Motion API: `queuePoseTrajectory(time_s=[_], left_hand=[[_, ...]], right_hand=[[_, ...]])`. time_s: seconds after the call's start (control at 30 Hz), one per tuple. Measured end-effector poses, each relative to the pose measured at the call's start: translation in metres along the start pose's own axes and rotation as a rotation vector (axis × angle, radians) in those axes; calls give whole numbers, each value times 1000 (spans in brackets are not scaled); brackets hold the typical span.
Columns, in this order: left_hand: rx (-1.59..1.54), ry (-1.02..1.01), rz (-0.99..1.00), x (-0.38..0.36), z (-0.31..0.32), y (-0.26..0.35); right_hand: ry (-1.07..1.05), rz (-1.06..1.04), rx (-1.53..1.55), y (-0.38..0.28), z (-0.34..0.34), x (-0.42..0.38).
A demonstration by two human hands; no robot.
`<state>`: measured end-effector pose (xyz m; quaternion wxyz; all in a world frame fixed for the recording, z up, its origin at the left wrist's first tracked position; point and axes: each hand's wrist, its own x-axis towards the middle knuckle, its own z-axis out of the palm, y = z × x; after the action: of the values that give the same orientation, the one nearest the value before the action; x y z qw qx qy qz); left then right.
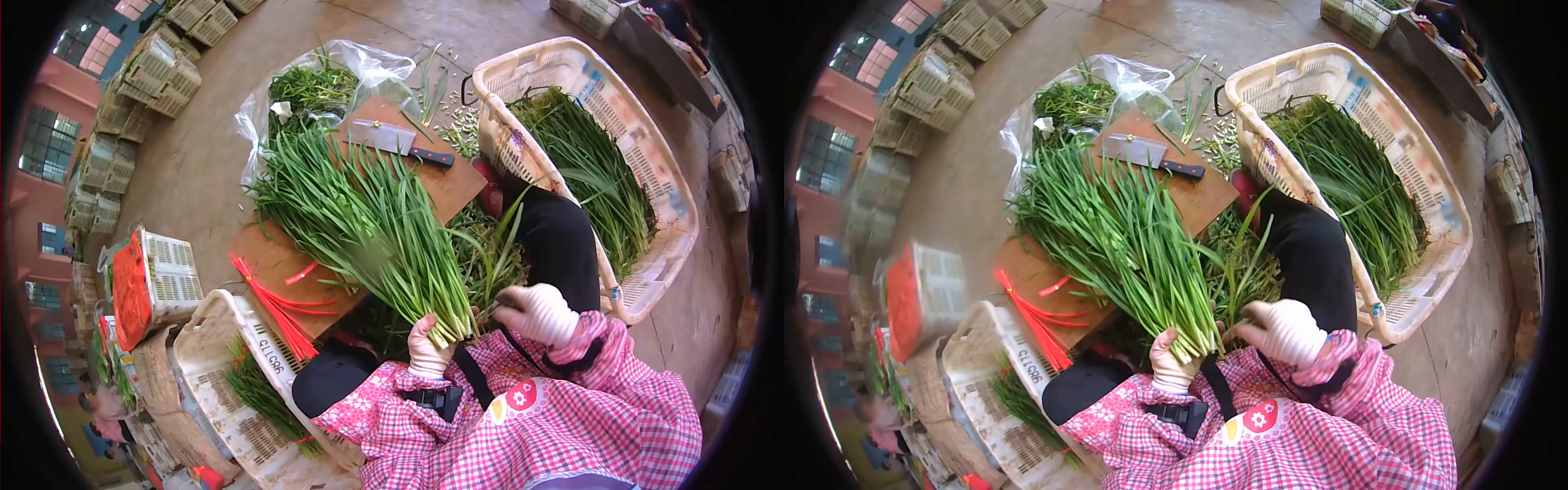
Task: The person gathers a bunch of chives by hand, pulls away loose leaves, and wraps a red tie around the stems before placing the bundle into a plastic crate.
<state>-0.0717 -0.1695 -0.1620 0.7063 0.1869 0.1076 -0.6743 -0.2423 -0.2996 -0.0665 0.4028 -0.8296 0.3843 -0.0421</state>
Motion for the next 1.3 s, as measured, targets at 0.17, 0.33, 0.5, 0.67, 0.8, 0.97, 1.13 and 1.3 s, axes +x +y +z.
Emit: queuePoseTrajectory(time_s=[0.17, 0.33, 0.5, 0.67, 0.8, 0.97, 1.13, 1.3], left_hand=[[-111, 8, -18, -5, -9, 1], [-93, 61, 122, -6, -3, -2], [-60, 99, 173, -7, -20, -4], [-31, 145, 165, -10, -22, -5], [-9, 88, 83, -13, -25, -4], [-65, 27, 27, -9, -36, -2], [-86, 160, 54, -7, -14, -2], [24, 121, 87, -6, -10, -6]], right_hand=[[-124, -117, 98, -25, 9, -3], [-107, -97, 178, -41, 33, 23], [-111, -24, 186, -44, 54, 32], [-133, -86, 240, -41, 60, 33], [-284, -128, 131, -37, 59, 40], [-172, -191, 240, -28, 68, 40], [-86, 20, 357, -31, 64, 41], [-97, -12, 167, -36, 60, 52]])
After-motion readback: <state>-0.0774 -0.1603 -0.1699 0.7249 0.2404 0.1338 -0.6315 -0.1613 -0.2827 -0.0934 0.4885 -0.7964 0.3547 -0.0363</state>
